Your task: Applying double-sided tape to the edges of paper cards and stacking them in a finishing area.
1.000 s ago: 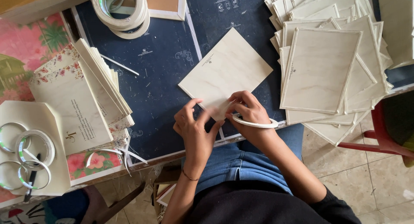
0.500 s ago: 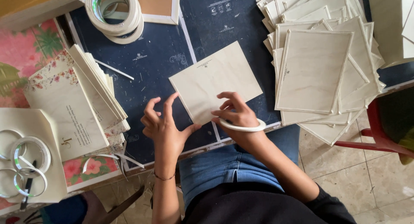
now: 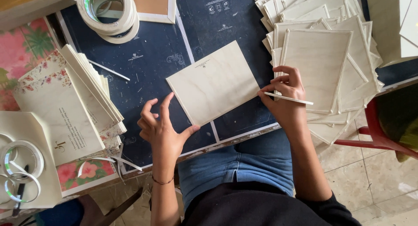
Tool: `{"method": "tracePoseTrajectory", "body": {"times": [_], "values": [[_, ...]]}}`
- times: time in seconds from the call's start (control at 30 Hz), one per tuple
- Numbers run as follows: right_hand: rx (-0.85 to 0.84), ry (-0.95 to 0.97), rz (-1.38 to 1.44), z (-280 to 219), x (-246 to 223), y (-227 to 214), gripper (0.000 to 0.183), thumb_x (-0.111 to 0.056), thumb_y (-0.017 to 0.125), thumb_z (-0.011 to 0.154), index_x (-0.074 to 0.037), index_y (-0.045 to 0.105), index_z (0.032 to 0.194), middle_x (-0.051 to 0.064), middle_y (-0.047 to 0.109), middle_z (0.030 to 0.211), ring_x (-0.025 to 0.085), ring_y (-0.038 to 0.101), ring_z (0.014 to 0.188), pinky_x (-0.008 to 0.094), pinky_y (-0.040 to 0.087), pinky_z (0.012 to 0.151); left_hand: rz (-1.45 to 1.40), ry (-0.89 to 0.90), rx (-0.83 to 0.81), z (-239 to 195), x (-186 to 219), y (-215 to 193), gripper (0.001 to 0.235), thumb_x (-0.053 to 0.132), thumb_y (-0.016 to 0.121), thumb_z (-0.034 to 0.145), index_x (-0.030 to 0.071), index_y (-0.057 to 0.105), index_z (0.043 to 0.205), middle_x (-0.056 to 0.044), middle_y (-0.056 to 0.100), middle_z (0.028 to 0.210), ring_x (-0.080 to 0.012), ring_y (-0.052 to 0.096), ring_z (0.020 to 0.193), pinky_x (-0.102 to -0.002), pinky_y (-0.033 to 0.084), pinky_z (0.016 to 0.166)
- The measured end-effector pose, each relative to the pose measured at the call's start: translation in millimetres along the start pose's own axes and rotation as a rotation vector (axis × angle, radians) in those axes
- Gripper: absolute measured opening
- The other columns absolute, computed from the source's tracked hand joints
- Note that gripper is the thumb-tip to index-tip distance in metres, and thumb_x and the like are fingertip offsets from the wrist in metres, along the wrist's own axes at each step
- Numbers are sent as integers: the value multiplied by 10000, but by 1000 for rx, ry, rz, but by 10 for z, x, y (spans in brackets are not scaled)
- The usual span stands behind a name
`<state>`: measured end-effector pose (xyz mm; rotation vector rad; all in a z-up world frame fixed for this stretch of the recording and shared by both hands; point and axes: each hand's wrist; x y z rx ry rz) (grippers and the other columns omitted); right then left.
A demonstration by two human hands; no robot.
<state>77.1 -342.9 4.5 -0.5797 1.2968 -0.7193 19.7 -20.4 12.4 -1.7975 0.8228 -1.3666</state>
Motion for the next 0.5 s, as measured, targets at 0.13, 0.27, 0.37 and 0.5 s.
{"method": "tracePoseTrajectory", "body": {"times": [0.13, 0.27, 0.37, 0.5], "values": [[10, -19, -47, -46, 104, 119, 141, -2, 919, 776, -47, 820, 866, 141, 626, 1331, 335, 732, 1053, 461, 624, 966, -21, -12, 4, 14, -9, -2, 1164, 465, 1072, 593, 319, 500, 1596, -96, 260, 1522, -372, 324, 1214, -585, 347, 934], [17, -139, -167, -132, 175, 263, 135, -19, 863, 769, -41, 747, 835, 144, 604, 1270, 368, 707, 1030, 436, 621, 917, -28, 13, 43, 158, -93, -57, 1137, 440, 1066, 547, 287, 557, 1552, -78, 321, 1491, -376, 391, 1184, -599, 391, 902], [-49, -243, -166, -268, 77, 362, 125, -37, 829, 758, -70, 724, 816, 118, 603, 1218, 359, 689, 1017, 418, 604, 897, -66, 24, 169, 347, -233, -30, 942, 328, 1037, 632, 250, 618, 1473, -64, 382, 1437, -363, 447, 1158, -584, 437, 887], [-137, -291, -130, -504, -192, 436, 121, -93, 809, 788, -108, 693, 818, 71, 637, 1150, 300, 675, 998, 379, 583, 888, -165, 85, 423, 402, -20, 151, 650, 48, 888, 811, 207, 631, 1386, -71, 466, 1341, -348, 488, 1122, -516, 434, 896]]}}
Point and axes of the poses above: each hand's wrist, its own z-axis towards the middle knuckle, its own y-axis out of the palm, x = y × z
